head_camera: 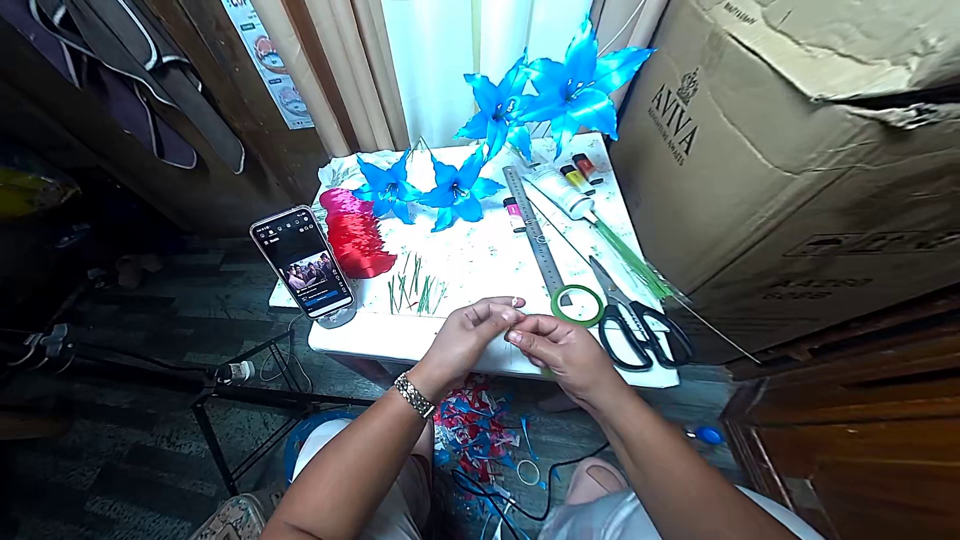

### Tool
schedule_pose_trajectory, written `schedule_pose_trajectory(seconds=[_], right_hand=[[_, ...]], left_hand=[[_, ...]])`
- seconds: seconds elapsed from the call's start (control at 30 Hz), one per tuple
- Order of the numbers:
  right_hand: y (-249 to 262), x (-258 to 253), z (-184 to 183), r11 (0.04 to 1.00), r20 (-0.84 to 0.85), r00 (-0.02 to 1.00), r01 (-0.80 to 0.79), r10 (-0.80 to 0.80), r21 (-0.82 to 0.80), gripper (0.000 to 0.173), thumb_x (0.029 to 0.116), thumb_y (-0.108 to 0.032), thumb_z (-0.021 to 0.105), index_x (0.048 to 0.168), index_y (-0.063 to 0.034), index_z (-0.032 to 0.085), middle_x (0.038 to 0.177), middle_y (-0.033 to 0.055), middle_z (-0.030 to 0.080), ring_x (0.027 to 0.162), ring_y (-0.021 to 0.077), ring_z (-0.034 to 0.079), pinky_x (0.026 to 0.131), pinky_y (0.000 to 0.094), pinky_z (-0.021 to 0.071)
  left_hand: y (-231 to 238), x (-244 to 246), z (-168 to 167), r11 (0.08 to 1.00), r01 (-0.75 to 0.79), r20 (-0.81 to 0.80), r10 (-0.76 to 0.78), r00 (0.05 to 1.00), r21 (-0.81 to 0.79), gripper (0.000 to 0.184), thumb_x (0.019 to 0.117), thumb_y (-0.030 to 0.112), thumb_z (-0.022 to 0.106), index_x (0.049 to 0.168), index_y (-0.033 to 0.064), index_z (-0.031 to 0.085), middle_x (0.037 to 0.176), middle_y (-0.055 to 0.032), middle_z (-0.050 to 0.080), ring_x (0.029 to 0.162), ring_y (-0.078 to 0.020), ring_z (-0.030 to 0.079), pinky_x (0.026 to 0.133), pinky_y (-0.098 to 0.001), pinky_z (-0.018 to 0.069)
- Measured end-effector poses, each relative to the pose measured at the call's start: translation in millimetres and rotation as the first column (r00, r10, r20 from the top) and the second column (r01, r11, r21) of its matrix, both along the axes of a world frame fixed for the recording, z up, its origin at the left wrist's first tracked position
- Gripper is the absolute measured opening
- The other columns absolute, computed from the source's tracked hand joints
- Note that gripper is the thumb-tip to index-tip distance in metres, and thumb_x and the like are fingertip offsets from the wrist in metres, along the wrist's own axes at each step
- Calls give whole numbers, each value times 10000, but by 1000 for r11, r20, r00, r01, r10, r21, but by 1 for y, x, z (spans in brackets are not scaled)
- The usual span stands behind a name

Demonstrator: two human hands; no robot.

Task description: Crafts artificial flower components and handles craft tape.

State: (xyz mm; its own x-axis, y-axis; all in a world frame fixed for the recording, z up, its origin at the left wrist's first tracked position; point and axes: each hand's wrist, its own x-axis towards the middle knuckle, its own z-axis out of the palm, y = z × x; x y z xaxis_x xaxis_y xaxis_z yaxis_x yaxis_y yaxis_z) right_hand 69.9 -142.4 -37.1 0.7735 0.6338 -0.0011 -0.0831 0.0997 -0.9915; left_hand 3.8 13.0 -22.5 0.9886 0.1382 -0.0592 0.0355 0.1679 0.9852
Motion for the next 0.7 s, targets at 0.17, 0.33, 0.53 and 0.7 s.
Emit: schedule_pose_trajectory(seconds=[0.17, 0.33, 0.53, 0.7], right_hand=[[0, -1, -9, 996, 174, 982, 77, -67, -53, 107, 929, -53, 676, 836, -105, 685, 705, -111, 615, 588, -62, 506, 563, 107, 419], [-6, 6, 3, 984, -219, 959, -177, 179, 29, 221, 1003, -26, 526, 881, -80, 702, 651, -77, 577, 520, -29, 464, 499, 115, 382], [-2, 4, -1, 998, -153, 987, -32, 39, 49, 206, 946, 17, 615, 791, -92, 697, 653, -66, 617, 529, -23, 494, 514, 120, 405], [-1, 0, -9, 984, 310, 938, 174, -156, -33, 56, 908, -60, 708, 859, -83, 692, 745, -98, 616, 627, -70, 522, 592, 93, 439]], left_hand=[[-9, 0, 1, 971, -186, 15, 186, 982, 150, 157, 921, 28, 695, 766, 47, 678, 1238, -51, 659, 1025, -87, 628, 866, -281, 530], [-6, 1, -1, 980, -72, -16, 71, 997, -185, 211, 1006, -13, 528, 881, 12, 696, 1141, -81, 705, 958, -101, 645, 878, -284, 518], [-7, 2, -3, 965, -29, -21, 24, 999, -261, 273, 1053, 22, 438, 1050, -20, 707, 1169, -104, 706, 1045, -139, 655, 969, -323, 508], [-12, 2, -4, 982, -183, -13, 184, 983, 53, 83, 928, 45, 693, 848, 26, 698, 1223, -74, 655, 1087, -113, 620, 925, -302, 524]])
